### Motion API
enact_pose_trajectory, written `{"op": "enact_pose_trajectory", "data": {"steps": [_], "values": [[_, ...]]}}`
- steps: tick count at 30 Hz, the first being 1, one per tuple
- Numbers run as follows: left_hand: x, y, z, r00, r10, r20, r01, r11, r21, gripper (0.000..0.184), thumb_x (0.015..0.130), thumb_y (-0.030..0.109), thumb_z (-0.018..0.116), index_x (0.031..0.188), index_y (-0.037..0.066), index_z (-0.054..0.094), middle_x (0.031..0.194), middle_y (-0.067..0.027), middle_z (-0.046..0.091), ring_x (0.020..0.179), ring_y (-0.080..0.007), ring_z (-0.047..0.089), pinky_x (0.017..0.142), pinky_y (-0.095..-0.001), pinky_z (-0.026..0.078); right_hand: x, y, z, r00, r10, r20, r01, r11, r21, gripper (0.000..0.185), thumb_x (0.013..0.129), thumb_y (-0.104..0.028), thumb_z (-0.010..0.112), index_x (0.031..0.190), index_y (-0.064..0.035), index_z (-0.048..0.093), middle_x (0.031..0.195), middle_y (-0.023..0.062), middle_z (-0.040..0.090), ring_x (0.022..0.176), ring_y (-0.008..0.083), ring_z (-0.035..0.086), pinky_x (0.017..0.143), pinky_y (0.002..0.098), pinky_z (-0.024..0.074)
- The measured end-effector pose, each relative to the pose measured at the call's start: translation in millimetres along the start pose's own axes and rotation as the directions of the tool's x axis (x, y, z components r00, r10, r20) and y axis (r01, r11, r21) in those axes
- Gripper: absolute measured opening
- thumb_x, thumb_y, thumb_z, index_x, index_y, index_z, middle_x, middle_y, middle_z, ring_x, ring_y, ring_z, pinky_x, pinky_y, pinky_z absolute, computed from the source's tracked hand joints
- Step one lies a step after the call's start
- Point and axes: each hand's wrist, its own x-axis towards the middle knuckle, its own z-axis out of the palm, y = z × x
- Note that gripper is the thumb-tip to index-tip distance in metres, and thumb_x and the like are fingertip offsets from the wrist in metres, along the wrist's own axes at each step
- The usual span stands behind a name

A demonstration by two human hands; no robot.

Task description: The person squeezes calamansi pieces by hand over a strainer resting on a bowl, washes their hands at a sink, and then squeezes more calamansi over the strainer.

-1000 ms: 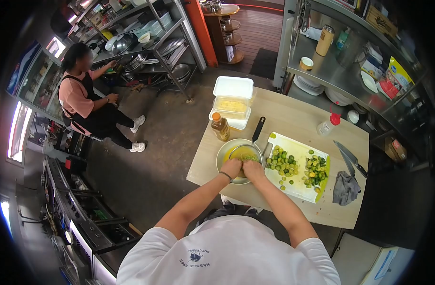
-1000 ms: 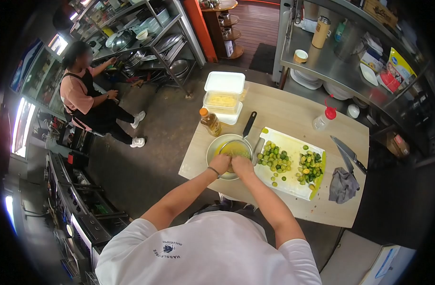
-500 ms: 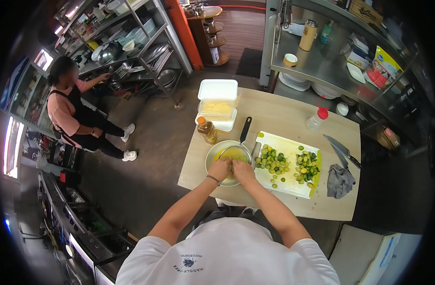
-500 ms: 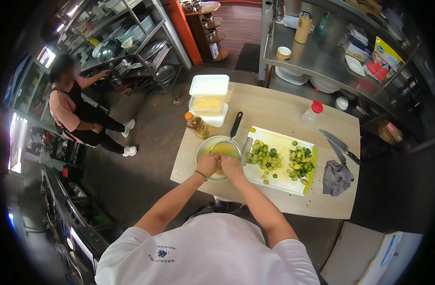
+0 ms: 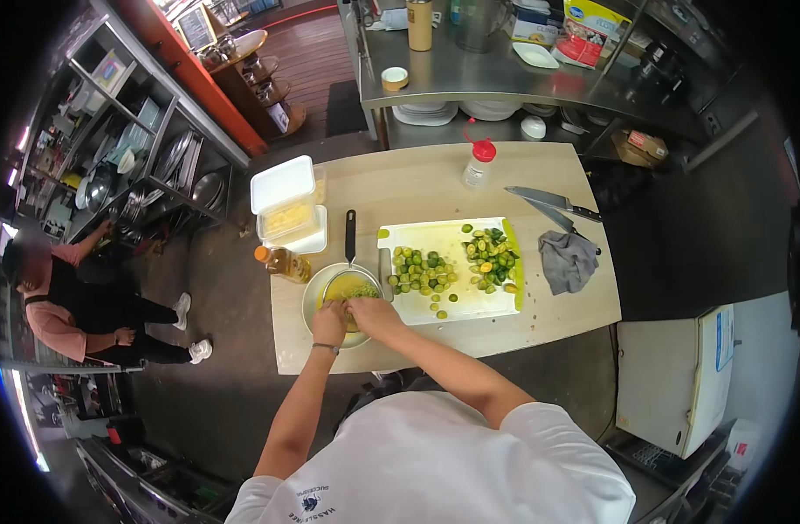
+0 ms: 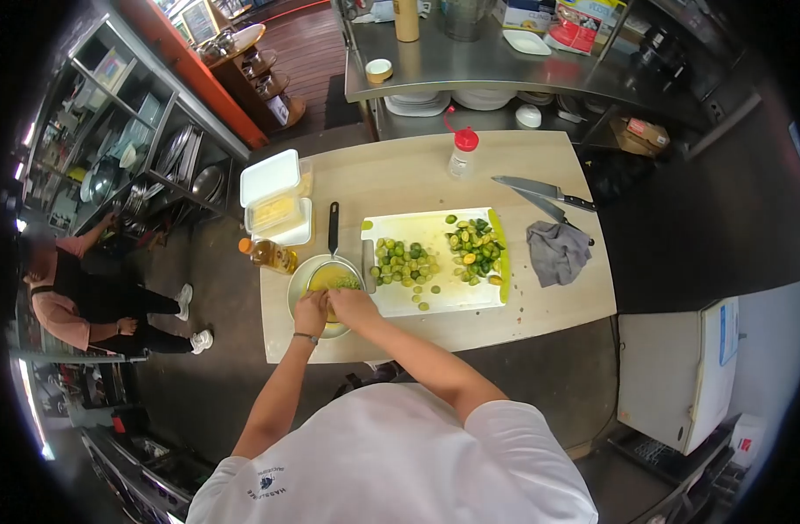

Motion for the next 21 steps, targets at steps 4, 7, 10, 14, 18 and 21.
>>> {"op": "enact_pose_trajectory", "data": {"steps": [4,7,10,14,18,21], "values": [[13,25,-4,0.999,0.030,-0.043,-0.036,0.989,-0.144,0.016,0.079,0.014,0.057,0.088,0.001,0.062,0.076,-0.0164,0.060,0.065,-0.0310,0.058,0.060,-0.0383,0.047,-32,24,-30,0.974,0.054,-0.220,-0.020,0.988,0.153,0.015,0.084,-0.019,0.049,0.087,-0.0071,0.057,0.077,0.0128,0.061,0.069,0.0308,0.059,0.061,0.0413,0.0461],[24,54,-4,0.998,0.056,-0.007,-0.057,0.973,-0.223,0.016,0.078,0.014,0.060,0.088,0.001,0.062,0.074,-0.0161,0.059,0.063,-0.0298,0.057,0.058,-0.0369,0.046,-61,66,-62,0.923,0.247,-0.296,-0.180,0.955,0.236,0.014,0.082,-0.018,0.051,0.082,-0.0054,0.057,0.074,0.0146,0.060,0.067,0.0341,0.057,0.061,0.0423,0.0447],[31,88,2,0.995,0.072,0.069,-0.047,0.949,-0.313,0.016,0.077,0.014,0.062,0.086,0.001,0.063,0.073,-0.0154,0.059,0.061,-0.0287,0.057,0.056,-0.0359,0.046,-95,112,-95,0.832,0.454,-0.319,-0.390,0.887,0.245,0.014,0.082,-0.018,0.052,0.084,-0.0059,0.058,0.071,0.0165,0.059,0.068,0.0349,0.057,0.061,0.0424,0.0446],[42,135,20,0.981,0.143,0.131,-0.079,0.911,-0.404,0.017,0.076,0.015,0.063,0.086,0.001,0.063,0.073,-0.0151,0.060,0.061,-0.0279,0.057,0.056,-0.0356,0.046,-135,154,-135,0.728,0.548,-0.412,-0.542,0.828,0.144,0.015,0.081,-0.018,0.053,0.087,-0.0055,0.058,0.073,0.0159,0.061,0.069,0.0350,0.058,0.063,0.0429,0.0450],[63,177,58,0.930,0.294,0.222,-0.196,0.904,-0.379,0.019,0.073,0.014,0.066,0.086,0.000,0.063,0.075,-0.0148,0.062,0.065,-0.0259,0.060,0.058,-0.0325,0.048,-146,167,-150,0.708,0.604,-0.366,-0.619,0.780,0.092,0.016,0.080,-0.017,0.055,0.093,-0.0062,0.056,0.074,0.0146,0.062,0.072,0.0335,0.059,0.065,0.0423,0.0453],[79,208,90,0.889,0.392,0.238,-0.280,0.875,-0.394,0.018,0.073,0.014,0.066,0.083,0.000,0.062,0.083,-0.0151,0.062,0.065,-0.0260,0.060,0.061,-0.0329,0.048,-143,173,-154,0.736,0.524,-0.428,-0.543,0.835,0.088,0.019,0.080,-0.014,0.057,0.097,-0.0063,0.055,0.075,0.0144,0.062,0.071,0.0323,0.059,0.065,0.0414,0.0447]]}}
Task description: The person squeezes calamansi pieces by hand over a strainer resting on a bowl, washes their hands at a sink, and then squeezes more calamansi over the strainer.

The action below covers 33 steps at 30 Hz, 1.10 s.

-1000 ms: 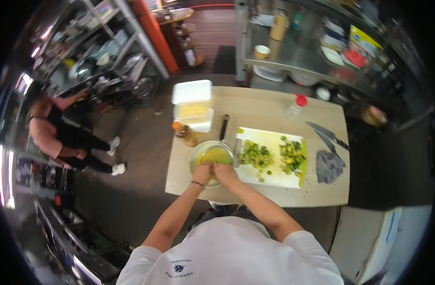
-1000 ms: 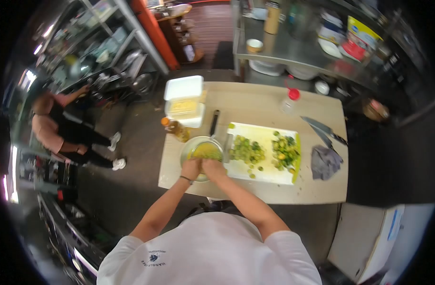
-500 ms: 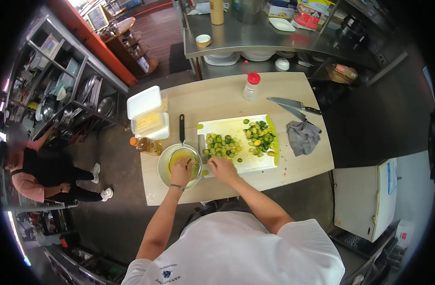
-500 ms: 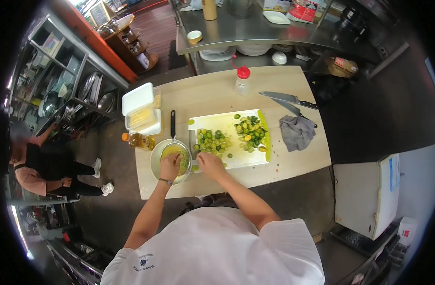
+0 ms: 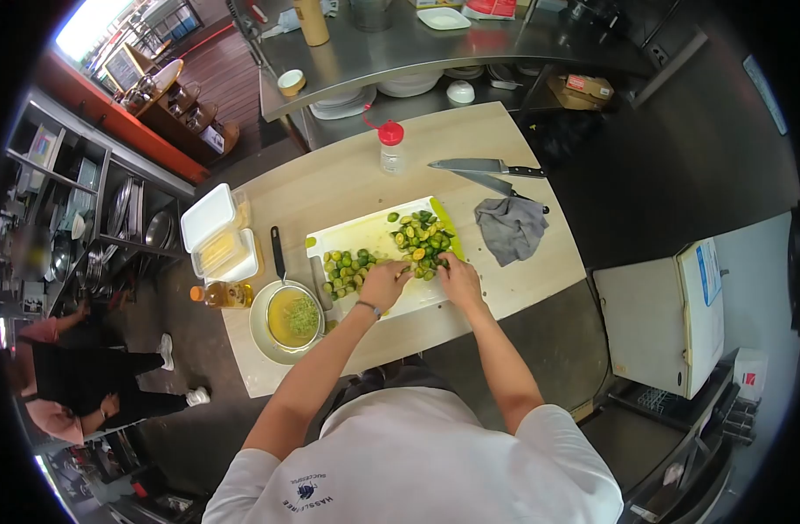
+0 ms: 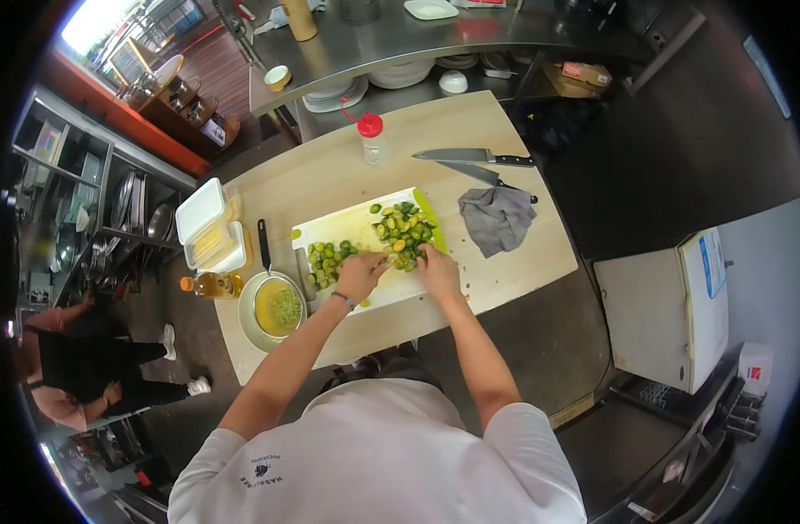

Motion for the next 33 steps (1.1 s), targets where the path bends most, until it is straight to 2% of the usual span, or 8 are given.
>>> {"op": "enact_pose_trajectory", "data": {"steps": [7,12,15,18,20,25,30,33], "values": [[14,13,13,0.992,-0.126,-0.006,0.123,0.973,-0.197,0.018,0.075,0.012,0.062,0.089,0.001,0.062,0.089,-0.0158,0.061,0.073,-0.0276,0.060,0.066,-0.0336,0.048,-14,31,-9,0.997,0.049,-0.066,-0.043,0.995,0.091,0.022,0.079,-0.012,0.056,0.100,-0.0051,0.055,0.083,0.0158,0.062,0.076,0.0317,0.059,0.068,0.0392,0.0458],[-57,-18,6,0.994,-0.087,-0.069,0.090,0.995,0.035,0.016,0.078,0.014,0.060,0.090,0.003,0.061,0.078,-0.0134,0.059,0.070,-0.0282,0.058,0.063,-0.0345,0.048,-47,47,-1,0.999,-0.032,-0.019,0.033,0.997,0.071,0.012,0.079,-0.011,0.055,0.088,-0.0034,0.059,0.080,0.0141,0.061,0.072,0.0303,0.059,0.067,0.0382,0.0462],[-88,-21,4,0.970,-0.239,-0.043,0.243,0.963,0.118,0.016,0.078,0.016,0.060,0.089,0.004,0.060,0.078,-0.0123,0.057,0.073,-0.0283,0.057,0.066,-0.0365,0.047,-55,31,26,0.982,-0.189,0.000,0.188,0.976,0.114,0.014,0.078,-0.012,0.055,0.089,-0.0047,0.059,0.081,0.0132,0.060,0.072,0.0291,0.059,0.064,0.0382,0.0465],[-91,-18,9,0.981,-0.129,-0.148,0.151,0.977,0.148,0.018,0.076,0.016,0.061,0.090,0.005,0.059,0.082,-0.0130,0.054,0.078,-0.0297,0.057,0.067,-0.0372,0.047,-50,-13,42,0.966,-0.237,0.102,0.230,0.970,0.074,0.018,0.077,-0.014,0.055,0.093,-0.0053,0.056,0.090,0.0118,0.057,0.076,0.0287,0.059,0.062,0.0380,0.0483],[-90,-20,11,0.989,-0.143,-0.029,0.146,0.964,0.222,0.022,0.074,0.015,0.061,0.093,0.004,0.058,0.088,-0.0123,0.053,0.081,-0.0286,0.056,0.068,-0.0368,0.047,-45,-32,56,0.959,-0.238,0.157,0.236,0.971,0.029,0.017,0.077,-0.014,0.055,0.091,-0.0055,0.056,0.089,0.0116,0.055,0.077,0.0291,0.059,0.062,0.0377,0.0491],[-92,-49,24,0.992,-0.127,-0.022,0.129,0.959,0.254,0.016,0.073,0.013,0.060,0.087,0.003,0.059,0.087,-0.0111,0.054,0.082,-0.0282,0.056,0.069,-0.0371,0.048,-24,-36,85,0.908,-0.294,0.297,0.371,0.894,-0.250,0.020,0.077,-0.020,0.058,0.086,-0.0041,0.051,0.085,0.0096,0.050,0.074,0.0233,0.059,0.059,0.0335,0.0500],[-93,-62,22,0.999,-0.049,-0.009,0.049,0.952,0.301,0.011,0.074,0.011,0.059,0.081,0.003,0.059,0.085,-0.0100,0.055,0.078,-0.0271,0.056,0.068,-0.0360,0.048,-15,-47,85,0.902,-0.293,0.317,0.377,0.893,-0.247,0.016,0.076,-0.016,0.057,0.082,-0.0024,0.052,0.084,0.0115,0.051,0.073,0.0248,0.059,0.058,0.0349,0.0500],[-86,-40,0,0.976,-0.162,-0.147,0.186,0.968,0.169,0.011,0.073,0.009,0.060,0.081,0.002,0.060,0.079,-0.0096,0.057,0.069,-0.0272,0.058,0.063,-0.0333,0.050,-12,-52,84,0.912,-0.257,0.319,0.329,0.924,-0.195,0.015,0.074,-0.014,0.058,0.081,-0.0016,0.053,0.080,0.0130,0.053,0.072,0.0267,0.059,0.059,0.0358,0.0496]]}}
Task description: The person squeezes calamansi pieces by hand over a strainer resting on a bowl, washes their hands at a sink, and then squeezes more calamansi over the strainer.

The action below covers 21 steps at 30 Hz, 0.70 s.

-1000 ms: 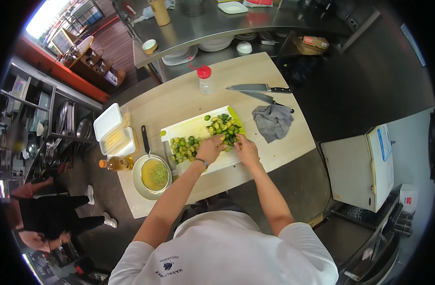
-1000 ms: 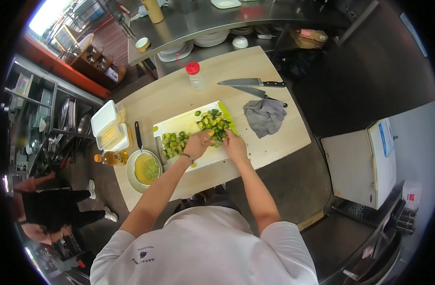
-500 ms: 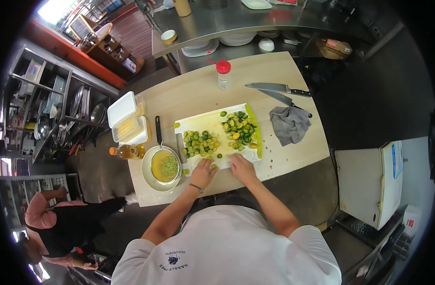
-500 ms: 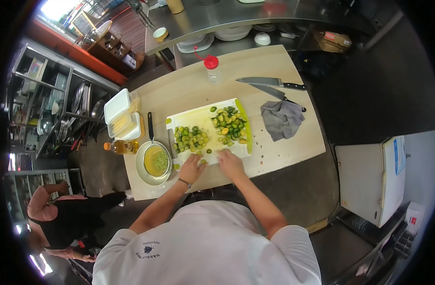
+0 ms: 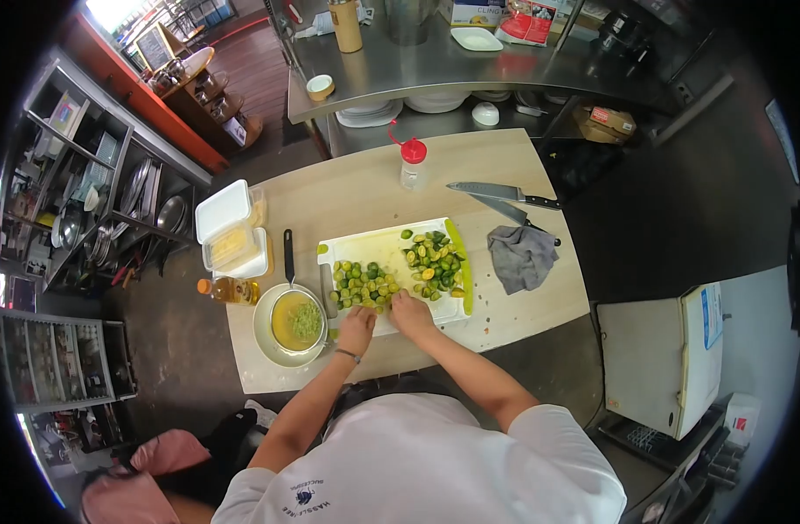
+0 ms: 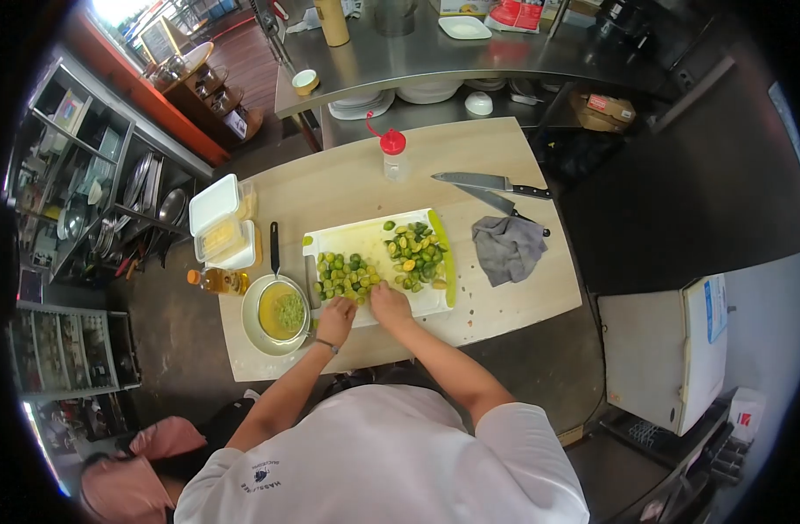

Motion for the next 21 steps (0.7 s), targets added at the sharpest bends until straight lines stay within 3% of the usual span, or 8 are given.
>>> {"op": "enact_pose_trajectory", "data": {"steps": [2,3,5,6,8,12,14,21], "values": [[6,0,-8,0.972,-0.226,-0.066,0.213,0.964,-0.161,0.015,0.076,0.009,0.062,0.087,-0.002,0.062,0.077,-0.0086,0.062,0.062,-0.0214,0.060,0.059,-0.0287,0.050,3,-3,-3,1.000,0.027,-0.007,-0.026,0.997,0.068,0.016,0.072,-0.014,0.058,0.081,-0.0010,0.053,0.078,0.0138,0.055,0.072,0.0275,0.059,0.061,0.0364,0.0492],[10,-5,-7,0.973,-0.220,-0.066,0.207,0.965,-0.161,0.015,0.076,0.009,0.062,0.087,-0.002,0.062,0.077,-0.0086,0.062,0.062,-0.0214,0.060,0.059,-0.0287,0.050,4,-6,-8,1.000,-0.006,0.006,0.005,0.963,0.270,0.017,0.072,-0.014,0.059,0.081,-0.0007,0.053,0.078,0.0142,0.056,0.073,0.0289,0.059,0.063,0.0367,0.0481],[14,-14,-2,0.851,-0.523,0.058,0.449,0.664,-0.598,0.020,0.080,0.009,0.061,0.095,-0.005,0.062,0.081,-0.0096,0.064,0.065,-0.0152,0.062,0.060,-0.0254,0.051,2,-15,-16,0.999,-0.042,0.010,0.033,0.886,0.463,0.017,0.072,-0.014,0.059,0.081,-0.0004,0.053,0.078,0.0145,0.057,0.073,0.0303,0.058,0.066,0.0371,0.0470],[16,-11,-6,0.852,-0.520,0.058,0.447,0.666,-0.597,0.020,0.080,0.009,0.061,0.095,-0.005,0.062,0.081,-0.0096,0.064,0.065,-0.0152,0.062,0.060,-0.0254,0.051,0,-22,-21,0.999,-0.029,-0.019,0.035,0.855,0.518,0.019,0.072,-0.015,0.061,0.082,-0.0005,0.055,0.077,0.0143,0.059,0.073,0.0295,0.058,0.066,0.0370,0.0466],[20,-2,-14,0.808,-0.542,0.231,0.503,0.429,-0.750,0.023,0.083,0.008,0.058,0.101,-0.008,0.059,0.090,-0.0115,0.062,0.074,-0.0135,0.060,0.066,-0.0243,0.053,0,-28,-22,0.998,-0.017,-0.052,0.044,0.821,0.569,0.022,0.071,-0.017,0.064,0.083,-0.0007,0.056,0.077,0.0140,0.061,0.073,0.0288,0.059,0.066,0.0369,0.0463],[14,-5,-14,0.823,-0.496,0.277,0.493,0.379,-0.784,0.024,0.084,0.005,0.057,0.103,-0.009,0.057,0.093,-0.0121,0.061,0.079,-0.0148,0.060,0.071,-0.0237,0.052,-1,-33,-21,0.996,-0.024,-0.091,0.066,0.869,0.491,0.021,0.076,-0.019,0.061,0.086,-0.0015,0.058,0.077,0.0132,0.061,0.074,0.0295,0.059,0.066,0.0367,0.0464],[11,-9,-16,0.823,-0.434,0.366,0.489,0.212,-0.846,0.027,0.082,0.005,0.059,0.105,-0.009,0.056,0.093,-0.0121,0.062,0.080,-0.0140,0.060,0.069,-0.0239,0.053,-1,-34,-25,0.995,-0.026,-0.097,0.069,0.878,0.474,0.021,0.077,-0.020,0.060,0.088,-0.0019,0.059,0.078,0.0131,0.061,0.073,0.0295,0.059,0.066,0.0367,0.0464],[11,-10,-36,0.828,-0.318,0.462,0.529,0.167,-0.832,0.029,0.082,0.004,0.059,0.108,-0.009,0.054,0.101,-0.0127,0.059,0.086,-0.0155,0.059,0.078,-0.0248,0.051,-12,-42,-41,0.989,-0.042,-0.139,0.107,0.852,0.512,0.019,0.075,-0.018,0.063,0.087,-0.0027,0.060,0.077,0.0137,0.061,0.065,0.0279,0.059,0.061,0.0349,0.0462]]}}
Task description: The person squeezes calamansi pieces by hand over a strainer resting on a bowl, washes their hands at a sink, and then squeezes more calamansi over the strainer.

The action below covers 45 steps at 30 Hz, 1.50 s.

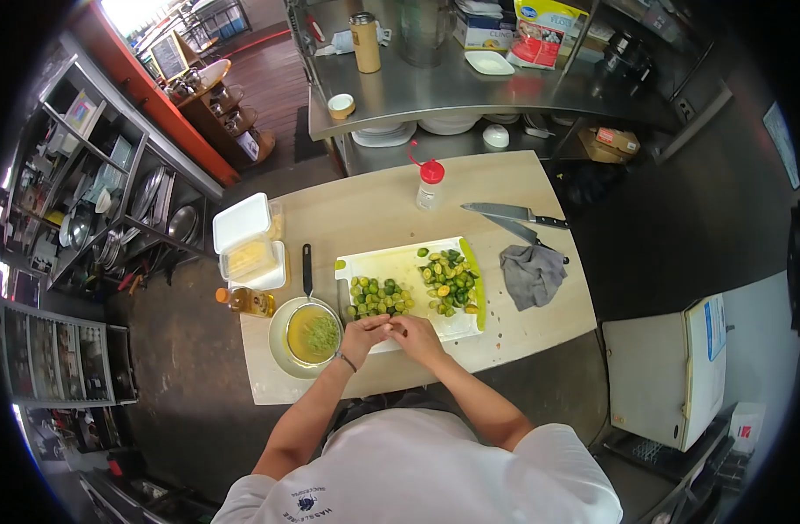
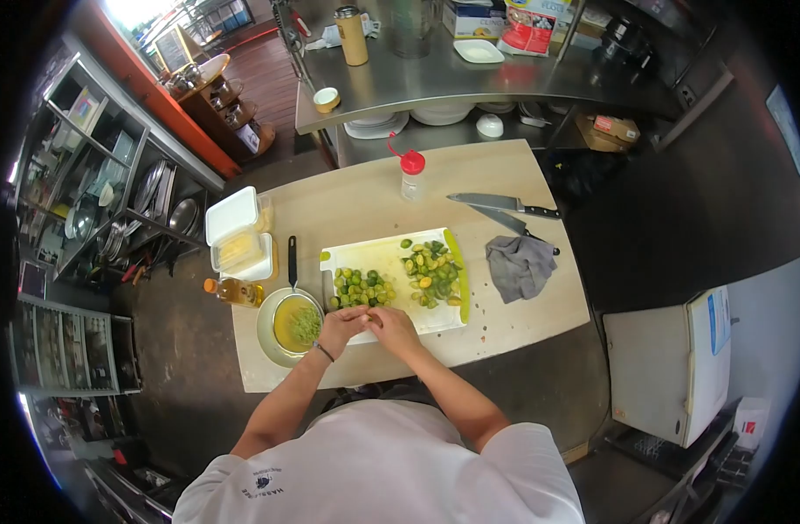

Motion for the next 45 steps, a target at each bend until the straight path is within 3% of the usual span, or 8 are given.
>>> {"op": "enact_pose_trajectory", "data": {"steps": [11,13,17,20,23,25,31,45], "values": [[-1,2,6,1.000,0.030,-0.008,-0.031,0.963,-0.269,0.035,0.078,0.012,0.065,0.108,-0.005,0.056,0.093,-0.0113,0.062,0.079,-0.0147,0.060,0.074,-0.0250,0.050,4,10,-4,0.987,0.163,-0.015,-0.161,0.985,0.059,0.023,0.070,-0.013,0.070,0.087,-0.0020,0.058,0.076,0.0075,0.063,0.050,0.0120,0.051,0.047,0.0258,0.0401],[1,2,3,0.996,0.081,-0.046,-0.078,0.996,0.048,0.033,0.078,0.014,0.067,0.104,-0.005,0.059,0.090,-0.0097,0.063,0.077,-0.0117,0.059,0.071,-0.0236,0.049,9,1,-3,0.989,0.150,-0.013,-0.149,0.988,0.033,0.024,0.070,-0.013,0.070,0.088,-0.0021,0.058,0.077,0.0082,0.063,0.050,0.0121,0.052,0.047,0.0261,0.0402],[-5,4,-11,0.992,0.112,-0.054,-0.109,0.992,0.059,0.032,0.077,0.015,0.068,0.101,-0.005,0.061,0.086,-0.0081,0.064,0.075,-0.0097,0.058,0.067,-0.0229,0.049,21,-19,5,0.982,0.189,-0.021,-0.189,0.982,0.006,0.023,0.071,-0.012,0.068,0.090,-0.0030,0.060,0.081,0.0109,0.064,0.054,0.0150,0.055,0.050,0.0269,0.0419],[-17,3,-29,0.982,0.171,-0.084,-0.174,0.985,-0.024,0.033,0.076,0.016,0.069,0.102,-0.002,0.062,0.080,-0.0063,0.064,0.070,-0.0079,0.057,0.063,-0.0212,0.047,34,-31,21,0.996,-0.031,0.086,0.028,0.999,0.038,0.016,0.072,-0.010,0.066,0.087,-0.0036,0.063,0.079,0.0112,0.064,0.064,0.0208,0.059,0.058,0.0300,0.0453],[-40,16,-60,0.926,0.250,-0.282,-0.168,0.944,0.285,0.030,0.075,0.016,0.068,0.100,0.001,0.063,0.081,-0.0100,0.065,0.068,-0.0138,0.061,0.064,-0.0262,0.049,49,-53,45,0.967,-0.202,0.156,0.222,0.968,-0.120,0.021,0.072,-0.016,0.067,0.089,-0.0051,0.064,0.081,0.0121,0.064,0.067,0.0250,0.060,0.060,0.0324,0.0463],[-50,18,-87,0.827,0.529,-0.190,-0.101,0.473,0.875,0.023,0.077,0.018,0.061,0.095,0.004,0.064,0.084,-0.0131,0.064,0.069,-0.0240,0.062,0.063,-0.0333,0.050,55,-60,68,0.955,-0.198,0.221,0.230,0.965,-0.130,0.021,0.071,-0.020,0.066,0.088,-0.0066,0.064,0.081,0.0112,0.063,0.070,0.0275,0.060,0.060,0.0355,0.0466],[-56,7,-131,0.846,0.514,-0.143,0.021,0.236,0.971,0.014,0.076,0.014,0.054,0.079,0.003,0.062,0.081,-0.0150,0.062,0.075,-0.0309,0.061,0.069,-0.0396,0.049,67,-62,140,0.823,-0.367,0.433,0.537,0.752,-0.383,0.012,0.079,-0.014,0.049,0.081,-0.0062,0.058,0.078,0.0104,0.060,0.070,0.0278,0.060,0.060,0.0382,0.0478],[-58,-2,-147,0.865,0.495,-0.080,-0.021,0.195,0.981,0.019,0.079,0.015,0.047,0.078,0.005,0.064,0.080,-0.0135,0.063,0.076,-0.0290,0.062,0.068,-0.0385,0.050,66,-57,162,0.831,-0.286,0.476,0.495,0.769,-0.403,0.012,0.074,-0.006,0.047,0.074,-0.0040,0.059,0.075,0.0142,0.061,0.071,0.0312,0.060,0.063,0.0405,0.0491]]}}
